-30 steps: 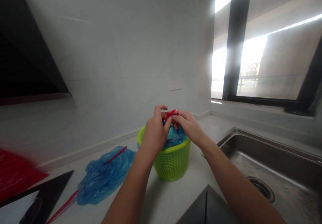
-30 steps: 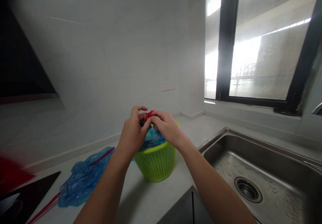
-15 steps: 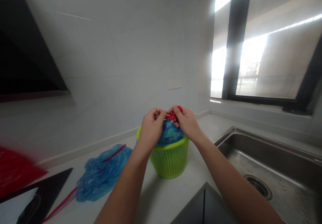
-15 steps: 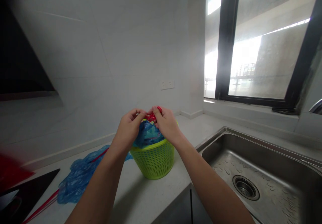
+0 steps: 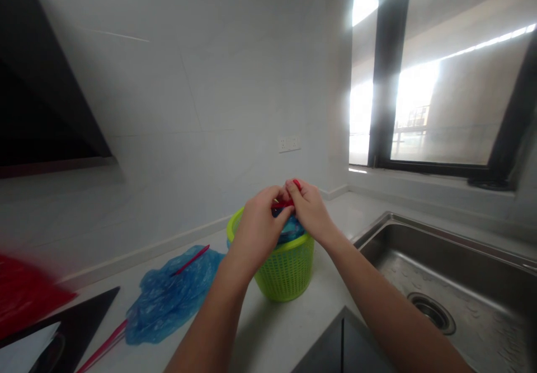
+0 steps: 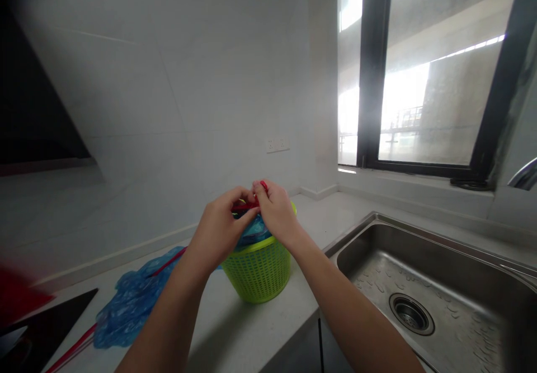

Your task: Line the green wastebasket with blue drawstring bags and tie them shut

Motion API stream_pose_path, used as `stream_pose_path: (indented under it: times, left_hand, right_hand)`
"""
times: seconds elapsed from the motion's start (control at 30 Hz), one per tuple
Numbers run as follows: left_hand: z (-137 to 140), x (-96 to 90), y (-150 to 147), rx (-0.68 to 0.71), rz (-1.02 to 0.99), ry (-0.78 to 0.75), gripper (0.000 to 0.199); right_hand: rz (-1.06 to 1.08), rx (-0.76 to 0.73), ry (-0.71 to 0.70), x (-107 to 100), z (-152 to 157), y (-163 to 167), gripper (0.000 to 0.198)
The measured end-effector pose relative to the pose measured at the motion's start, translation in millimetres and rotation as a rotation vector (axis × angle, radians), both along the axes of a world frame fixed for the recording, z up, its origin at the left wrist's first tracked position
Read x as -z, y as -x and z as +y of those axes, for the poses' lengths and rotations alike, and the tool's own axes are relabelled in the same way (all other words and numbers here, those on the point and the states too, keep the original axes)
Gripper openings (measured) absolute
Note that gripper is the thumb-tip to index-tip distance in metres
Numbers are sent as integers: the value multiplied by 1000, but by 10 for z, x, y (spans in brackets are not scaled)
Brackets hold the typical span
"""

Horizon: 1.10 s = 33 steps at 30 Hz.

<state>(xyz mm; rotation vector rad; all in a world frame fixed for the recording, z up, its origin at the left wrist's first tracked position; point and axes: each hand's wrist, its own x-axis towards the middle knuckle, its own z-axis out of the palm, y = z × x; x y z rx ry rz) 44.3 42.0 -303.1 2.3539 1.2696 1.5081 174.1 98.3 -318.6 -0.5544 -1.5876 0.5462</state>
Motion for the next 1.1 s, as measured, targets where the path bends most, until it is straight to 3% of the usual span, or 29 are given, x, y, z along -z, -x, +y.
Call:
stream_pose_path:
  times: [0.1, 0.23, 0.33, 0.43, 0.53, 0.6, 0.7, 0.83, 0.97, 1.1]
  left_hand:
    - [-34, -12, -2, -94, 92, -48, 7]
    - [25, -3, 40, -210, -6, -136, 5]
    - [93, 6, 98, -288, -72, -189, 4]
    - [123, 5, 143, -329, -105, -201, 10]
    - [112, -6, 163, -285, -100, -105, 15]
    - [100, -15, 172, -205, -138, -9, 17]
    - [96, -26, 190, -126, -279, 58, 20]
    - [123, -27, 219, -117, -402, 15, 22]
    - [151, -19, 231, -179, -321, 3, 16]
    - [127, -37, 261, -207, -207, 108, 22]
  right_hand:
    - [30, -26, 111, 19, 5, 33, 36]
    - [133, -223, 295, 14, 34, 37, 25]
    - [63, -237, 147, -13, 26, -12, 21]
    - [-83, -59, -132, -38, -19, -70, 19]
    - [-179, 107, -338, -50, -57, -101, 22]
    - [-206, 141, -419, -51, -58, -107, 25]
    - [-232, 131, -438, -45, -40, -109, 27]
    - [-384, 65, -393, -30, -55, -101, 28]
    - [-429, 31, -394, -27, -109, -86, 28]
    - [-366, 57, -380, -30, -110, -93, 30]
